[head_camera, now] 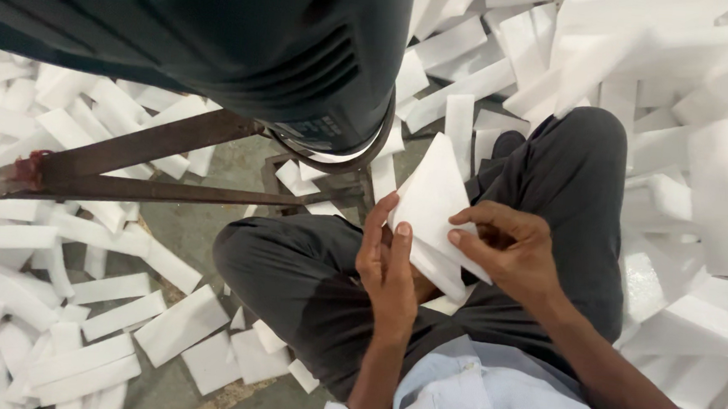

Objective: The person sits on the floor surrounded by white foam pieces and repeatedly rubs the edges of individual pieces against a stationary heat gun to smooth them. The person handles the foam pieces one at a time, rotating them to treat different edges before placing them back on the floor.

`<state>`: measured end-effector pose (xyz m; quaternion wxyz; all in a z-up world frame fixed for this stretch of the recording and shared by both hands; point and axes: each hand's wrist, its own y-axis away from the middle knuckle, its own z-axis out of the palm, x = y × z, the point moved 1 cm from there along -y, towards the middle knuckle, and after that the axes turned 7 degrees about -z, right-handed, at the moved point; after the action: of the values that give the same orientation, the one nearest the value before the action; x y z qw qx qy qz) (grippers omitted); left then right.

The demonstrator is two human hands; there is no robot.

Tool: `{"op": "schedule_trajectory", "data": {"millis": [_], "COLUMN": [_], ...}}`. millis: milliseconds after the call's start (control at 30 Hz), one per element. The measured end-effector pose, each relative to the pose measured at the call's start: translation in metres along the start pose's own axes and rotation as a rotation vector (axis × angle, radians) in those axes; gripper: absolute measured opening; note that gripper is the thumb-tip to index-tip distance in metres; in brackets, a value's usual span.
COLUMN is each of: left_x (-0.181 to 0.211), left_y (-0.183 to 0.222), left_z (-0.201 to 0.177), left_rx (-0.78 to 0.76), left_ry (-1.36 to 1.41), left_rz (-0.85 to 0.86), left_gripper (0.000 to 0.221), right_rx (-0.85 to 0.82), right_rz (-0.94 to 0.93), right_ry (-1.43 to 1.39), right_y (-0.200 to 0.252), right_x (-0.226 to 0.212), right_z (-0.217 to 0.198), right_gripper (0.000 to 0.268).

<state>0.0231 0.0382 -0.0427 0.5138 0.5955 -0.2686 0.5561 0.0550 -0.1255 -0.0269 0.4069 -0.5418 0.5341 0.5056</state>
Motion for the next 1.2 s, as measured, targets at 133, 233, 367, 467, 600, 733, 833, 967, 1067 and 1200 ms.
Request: {"op": "schedule_trajectory", "data": {"millis": [133,233,367,467,600,733,833,967,1067,1200], "left_x": [-0.001,0.003,0.012,0.018,0.022,0.023,0.022,0.025,0.027,0.026], "left_y": [0.002,0.005,0.013,0.016,0.020,0.022,0.024,0.027,0.031,0.032], "left_z": [0.008,0.011,0.016,0.017,0.014,0.012,0.014,0.015,0.016,0.016], "left_rx": [0.086,0.099,-0.013,-0.143,-0.197,-0.212,-0.206,-0.200,-0.206,-0.192], "left_ry": [0.015,-0.091,-0.128,0.069,0.088,0.088,0.075,0.073,0.082,0.064], "left_rz": [0.111,0.185,0.213,0.142,0.128,0.091,0.097,0.095,0.072,0.098], "left_gripper": [0.039,0.042,0.060,0.078,0.091,0.091,0.091,0.088,0.088,0.086], "right_rx": [0.037,0.059,0.062,-0.022,-0.199,-0.255,-0.250,-0.217,-0.214,-0.204], "right_rz": [-0.092,-0.151,-0.157,-0.163,-0.196,-0.175,-0.132,-0.067,-0.015,0.039], "right_ry": [0.045,0.069,-0.001,-0.050,-0.039,-0.098,-0.118,-0.223,-0.179,-0.084], "right_y": [0.009,0.012,0.015,0.014,0.010,0.008,0.008,0.008,0.006,0.003], "right_x": [0.003,0.003,0.005,0.002,-0.002,-0.002,0.000,0.000,-0.003,-0.010], "right_z": [0.016,0.024,0.025,0.020,0.010,0.007,0.008,0.009,0.006,0.005], "right_gripper": [0.013,0.015,0.015,0.024,0.040,0.045,0.045,0.051,0.054,0.055]}}
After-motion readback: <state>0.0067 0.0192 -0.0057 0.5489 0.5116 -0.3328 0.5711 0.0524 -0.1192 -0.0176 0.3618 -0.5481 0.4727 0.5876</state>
